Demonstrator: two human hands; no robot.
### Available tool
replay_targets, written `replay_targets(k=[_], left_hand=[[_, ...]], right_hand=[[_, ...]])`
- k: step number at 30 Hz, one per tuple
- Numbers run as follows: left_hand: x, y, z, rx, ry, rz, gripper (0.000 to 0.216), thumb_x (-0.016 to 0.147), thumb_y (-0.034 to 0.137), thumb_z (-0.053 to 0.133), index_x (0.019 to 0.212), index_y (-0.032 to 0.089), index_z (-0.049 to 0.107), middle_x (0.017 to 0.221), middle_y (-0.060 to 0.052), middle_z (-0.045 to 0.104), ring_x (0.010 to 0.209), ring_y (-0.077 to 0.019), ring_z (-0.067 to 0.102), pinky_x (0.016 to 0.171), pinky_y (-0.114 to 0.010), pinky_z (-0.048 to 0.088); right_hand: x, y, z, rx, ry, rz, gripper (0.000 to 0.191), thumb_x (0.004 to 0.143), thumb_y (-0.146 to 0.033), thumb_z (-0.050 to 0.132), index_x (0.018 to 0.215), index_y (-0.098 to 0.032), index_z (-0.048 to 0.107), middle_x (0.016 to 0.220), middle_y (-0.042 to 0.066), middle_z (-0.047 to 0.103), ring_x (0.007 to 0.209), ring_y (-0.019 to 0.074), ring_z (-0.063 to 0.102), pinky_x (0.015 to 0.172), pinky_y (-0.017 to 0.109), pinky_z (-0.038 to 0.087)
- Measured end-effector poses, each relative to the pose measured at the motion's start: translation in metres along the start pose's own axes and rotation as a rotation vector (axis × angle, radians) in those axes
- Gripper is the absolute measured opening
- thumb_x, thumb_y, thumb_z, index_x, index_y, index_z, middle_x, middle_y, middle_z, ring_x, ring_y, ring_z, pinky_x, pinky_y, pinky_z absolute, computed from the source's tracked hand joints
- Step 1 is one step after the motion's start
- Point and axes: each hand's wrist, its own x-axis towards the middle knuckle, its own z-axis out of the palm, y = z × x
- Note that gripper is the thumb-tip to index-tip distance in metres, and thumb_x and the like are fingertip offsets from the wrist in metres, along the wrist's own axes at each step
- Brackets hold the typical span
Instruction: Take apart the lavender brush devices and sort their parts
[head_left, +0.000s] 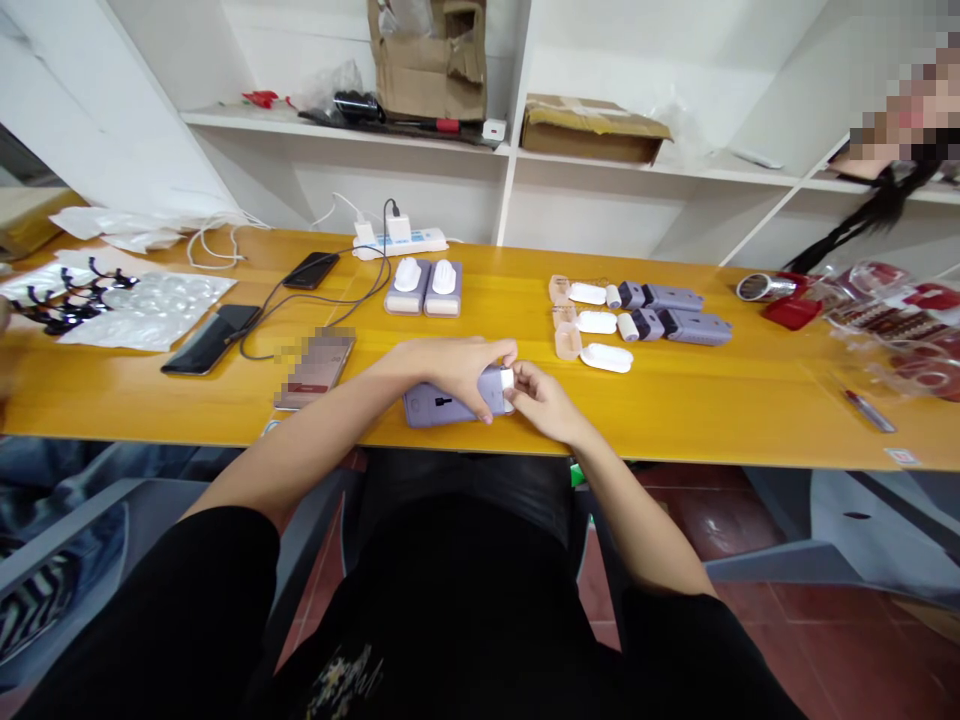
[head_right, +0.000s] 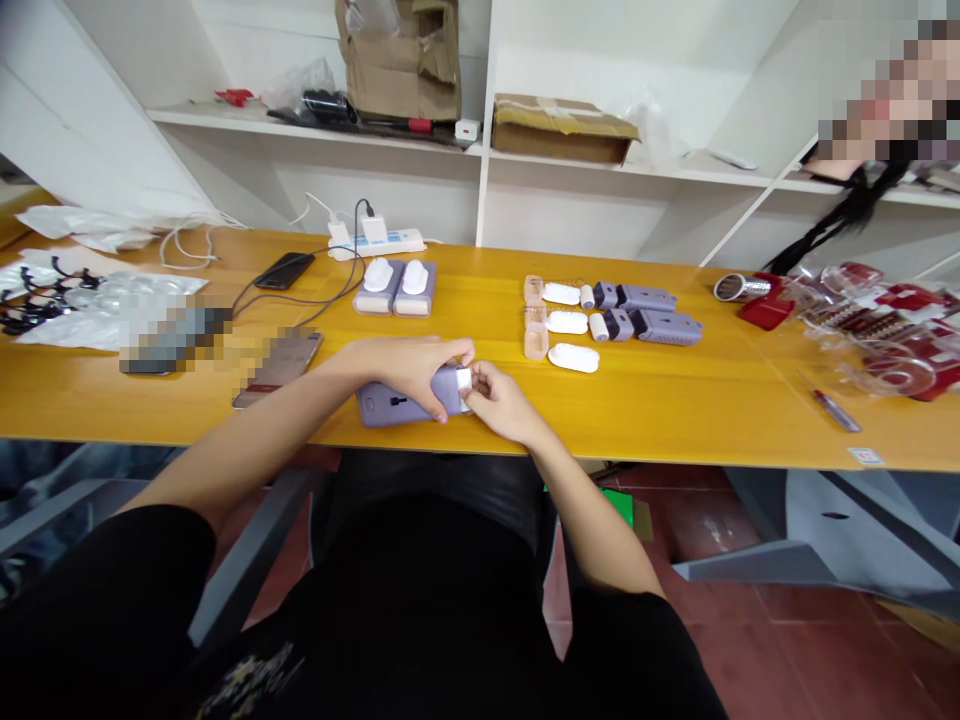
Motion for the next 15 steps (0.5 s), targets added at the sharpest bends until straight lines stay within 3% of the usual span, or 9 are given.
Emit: replay_targets(k=[9, 12, 15], left_hand=[[0.002, -0.010, 0.000, -0.150, 0.006, -0.005, 0.093, 0.065, 0.050, 0.096, 0.142, 0.030, 0.048, 0.127, -0.009, 0.075, 0.114, -0.0339, 0.069, 0.090, -0.038, 0.049], [0.008, -0.024, 0.003, -0.208, -0.003, 0.002, 0.091, 0.064, 0.051, 0.096, 0.140, 0.028, 0.052, 0.129, -0.010, 0.075, 0.113, -0.0317, 0.070, 0.092, -0.037, 0.050], [0.015, -0.035, 0.005, -0.195, 0.002, 0.051, 0.077, 0.065, 0.054, 0.095, 0.128, 0.024, 0.062, 0.118, -0.007, 0.075, 0.104, -0.0284, 0.069, 0.087, -0.036, 0.051]], right_hand=[[-0.001, -0.006, -0.005, 0.094, 0.184, 0.084, 0.028, 0.084, -0.041, 0.079, 0.101, -0.025, 0.064, 0.084, -0.001, 0.069, 0.073, 0.0190, 0.066, 0.071, 0.035, 0.058], [-0.009, -0.018, -0.040, 0.017, 0.341, 0.029, 0.029, 0.083, -0.043, 0.079, 0.102, -0.025, 0.069, 0.087, 0.001, 0.071, 0.075, 0.0195, 0.067, 0.070, 0.035, 0.061], [-0.023, -0.031, -0.106, -0.159, 0.539, 0.031, 0.031, 0.084, -0.047, 0.080, 0.104, -0.024, 0.074, 0.092, 0.004, 0.076, 0.076, 0.0204, 0.069, 0.068, 0.034, 0.061]])
